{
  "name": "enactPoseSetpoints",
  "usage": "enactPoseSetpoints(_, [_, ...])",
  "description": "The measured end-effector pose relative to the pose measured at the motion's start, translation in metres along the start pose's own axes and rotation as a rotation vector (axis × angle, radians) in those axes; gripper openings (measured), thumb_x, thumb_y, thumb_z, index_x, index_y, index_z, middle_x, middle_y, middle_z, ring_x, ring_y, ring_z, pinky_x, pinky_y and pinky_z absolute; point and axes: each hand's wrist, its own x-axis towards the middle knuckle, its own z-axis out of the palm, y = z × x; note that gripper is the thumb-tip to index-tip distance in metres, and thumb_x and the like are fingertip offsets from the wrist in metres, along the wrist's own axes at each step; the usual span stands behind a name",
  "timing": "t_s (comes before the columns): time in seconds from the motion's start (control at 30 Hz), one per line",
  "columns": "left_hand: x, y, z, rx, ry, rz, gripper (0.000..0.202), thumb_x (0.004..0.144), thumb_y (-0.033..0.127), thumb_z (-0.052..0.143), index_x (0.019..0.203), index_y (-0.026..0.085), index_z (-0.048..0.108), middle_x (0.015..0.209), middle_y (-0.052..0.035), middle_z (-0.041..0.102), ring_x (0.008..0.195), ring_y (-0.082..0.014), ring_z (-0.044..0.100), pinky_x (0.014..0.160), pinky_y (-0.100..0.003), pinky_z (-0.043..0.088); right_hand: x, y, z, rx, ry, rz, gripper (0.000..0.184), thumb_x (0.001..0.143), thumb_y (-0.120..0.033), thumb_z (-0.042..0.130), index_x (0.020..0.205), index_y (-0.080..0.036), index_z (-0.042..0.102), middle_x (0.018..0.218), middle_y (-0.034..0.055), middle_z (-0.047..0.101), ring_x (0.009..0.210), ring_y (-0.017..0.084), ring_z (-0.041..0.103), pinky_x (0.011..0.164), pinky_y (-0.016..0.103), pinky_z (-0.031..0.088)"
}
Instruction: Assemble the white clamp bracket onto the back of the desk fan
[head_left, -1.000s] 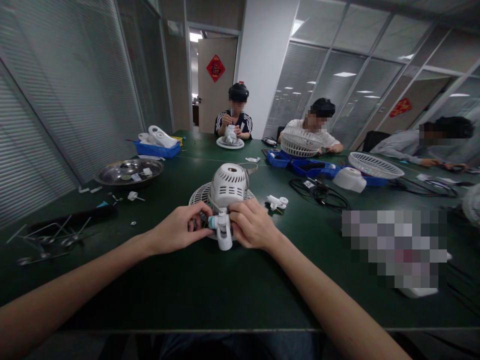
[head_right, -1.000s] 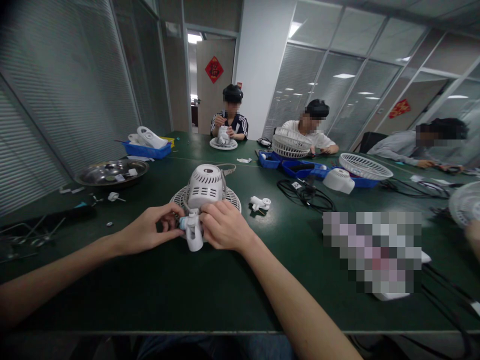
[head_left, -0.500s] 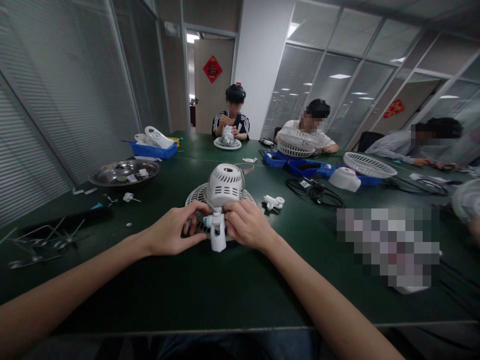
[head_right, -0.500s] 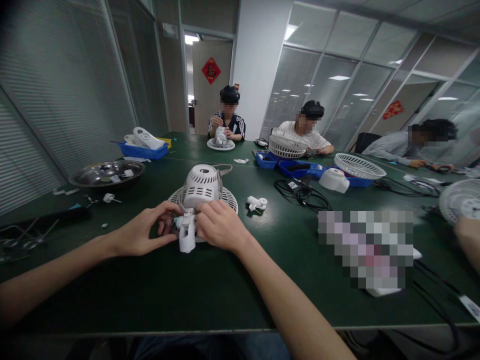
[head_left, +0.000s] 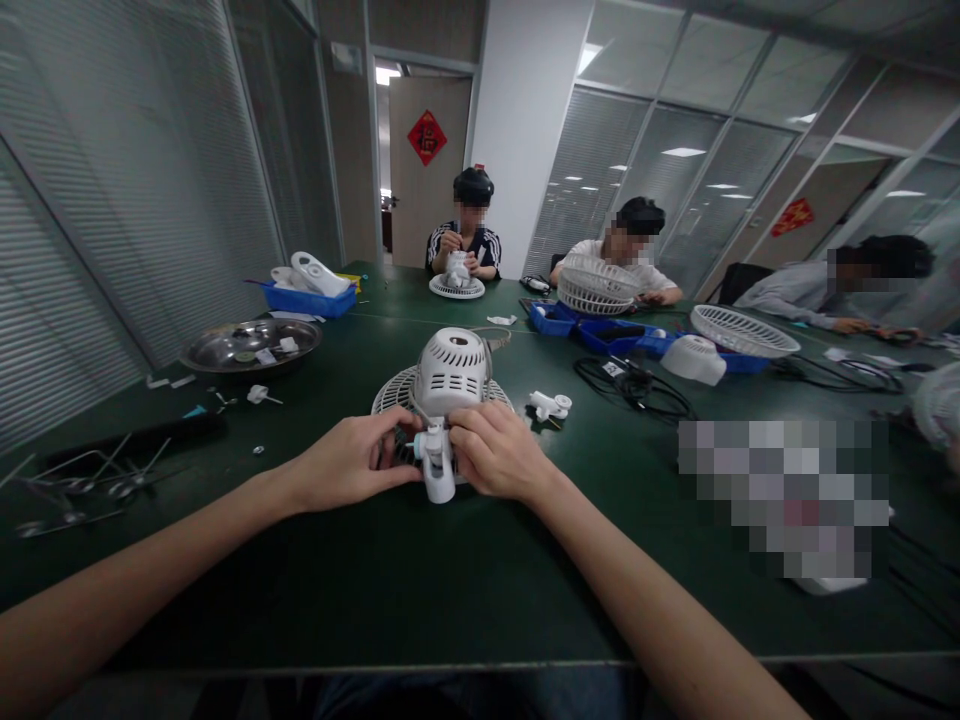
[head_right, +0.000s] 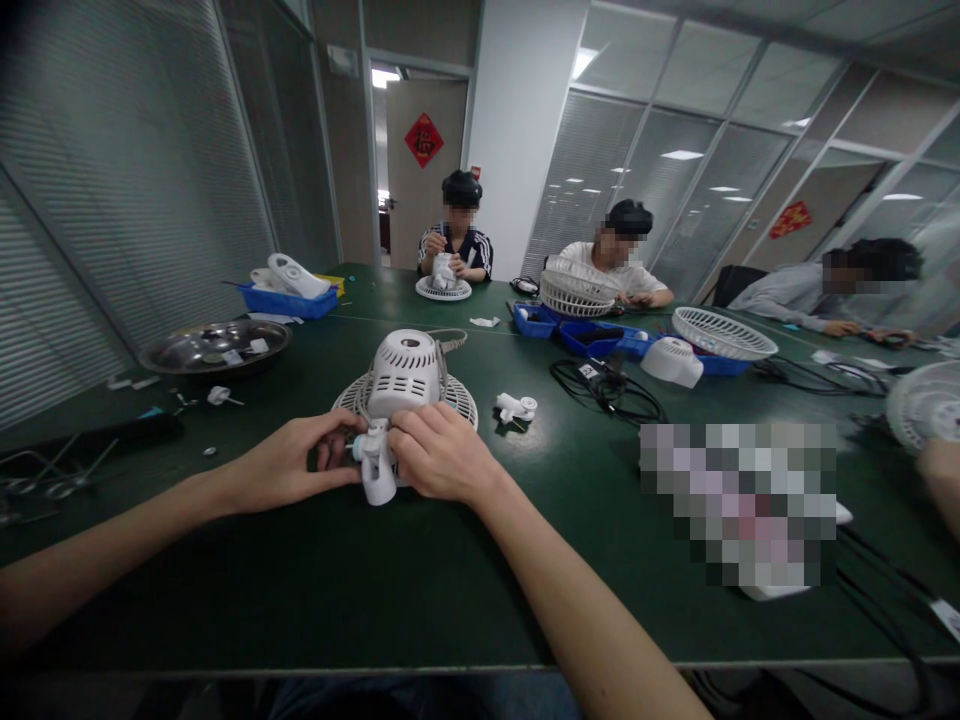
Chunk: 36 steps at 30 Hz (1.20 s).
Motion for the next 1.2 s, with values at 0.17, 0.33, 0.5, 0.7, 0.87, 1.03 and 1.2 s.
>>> enactPoseSetpoints(0.17, [0.0018,-0.006,0.0057,-0.088,0.073,-0.002,0.029,0.085,0.036,0.059,0.108,0.02,0.049,0.075,0.0031,0.056,0.062,-0.013,0.056,0.056,-0.024,0.044,0.001,-0.0022,0.0002,0.01,-0.007,0.037,0.01,0.089,-0.019,0.043,0.091,-0.016,0.052,0.098,0.0099,0.063,0.079,0.02,0.05,0.067,0.035,0.041])
enactPoseSetpoints(0.33, [0.0002,-0.0007,0.0015,-0.086,0.012,0.009,0.026,0.09,0.04,0.05,0.106,0.019,0.053,0.083,0.0002,0.06,0.068,-0.0136,0.058,0.062,-0.026,0.046,0.0007,-0.0017,-0.0024,0.047,-0.009,0.059,0.008,0.087,-0.017,0.045,0.09,-0.016,0.052,0.097,0.0099,0.063,0.078,0.02,0.05,0.068,0.035,0.042])
enactPoseSetpoints(0.5, [0.0005,0.0013,0.0014,-0.116,-0.007,0.045,0.031,0.095,0.041,0.038,0.097,0.017,0.057,0.081,-0.0009,0.06,0.066,-0.0123,0.057,0.062,-0.025,0.046,-0.0011,0.0002,-0.0022,0.053,-0.011,0.034,0.012,0.087,-0.02,0.046,0.096,-0.015,0.052,0.099,0.0102,0.063,0.081,0.021,0.052,0.069,0.036,0.043])
enactPoseSetpoints(0.7, [0.0015,-0.0032,0.0026,-0.306,0.035,0.023,0.044,0.082,0.042,0.062,0.115,0.019,0.045,0.089,-0.0005,0.06,0.066,-0.0126,0.059,0.058,-0.025,0.048,-0.0009,-0.0011,0.0021,0.035,0.014,0.057,0.008,0.087,-0.019,0.047,0.092,-0.016,0.053,0.097,0.0092,0.064,0.081,0.02,0.052,0.07,0.035,0.044])
enactPoseSetpoints(0.87, [0.0012,-0.0044,0.0077,-0.287,0.062,0.028,0.033,0.084,0.035,0.061,0.11,0.019,0.048,0.079,0.0019,0.058,0.068,-0.0129,0.059,0.06,-0.025,0.048,-0.0003,-0.0025,0.0013,0.016,-0.003,0.068,0.006,0.087,-0.018,0.047,0.088,-0.017,0.052,0.098,0.0092,0.064,0.08,0.02,0.051,0.07,0.035,0.044])
enactPoseSetpoints(1.03, [0.0023,-0.0018,0.006,-0.264,0.019,0.069,0.027,0.091,0.04,0.048,0.101,0.016,0.057,0.089,-0.002,0.061,0.068,-0.0118,0.059,0.061,-0.024,0.048,-0.0004,-0.0014,0.001,0.057,0.019,0.042,0.012,0.087,-0.017,0.047,0.098,-0.016,0.05,0.099,0.0101,0.063,0.082,0.021,0.052,0.07,0.035,0.044])
enactPoseSetpoints(1.2, [0.0014,-0.0027,0.0012,-0.206,-0.032,0.086,0.027,0.092,0.041,0.047,0.099,0.016,0.057,0.086,-0.0012,0.061,0.07,-0.0123,0.058,0.063,-0.024,0.047,0.0003,-0.0009,0.0021,0.031,0.023,0.01,0.014,0.087,-0.016,0.047,0.101,-0.016,0.048,0.1,0.0102,0.063,0.082,0.021,0.051,0.068,0.035,0.043])
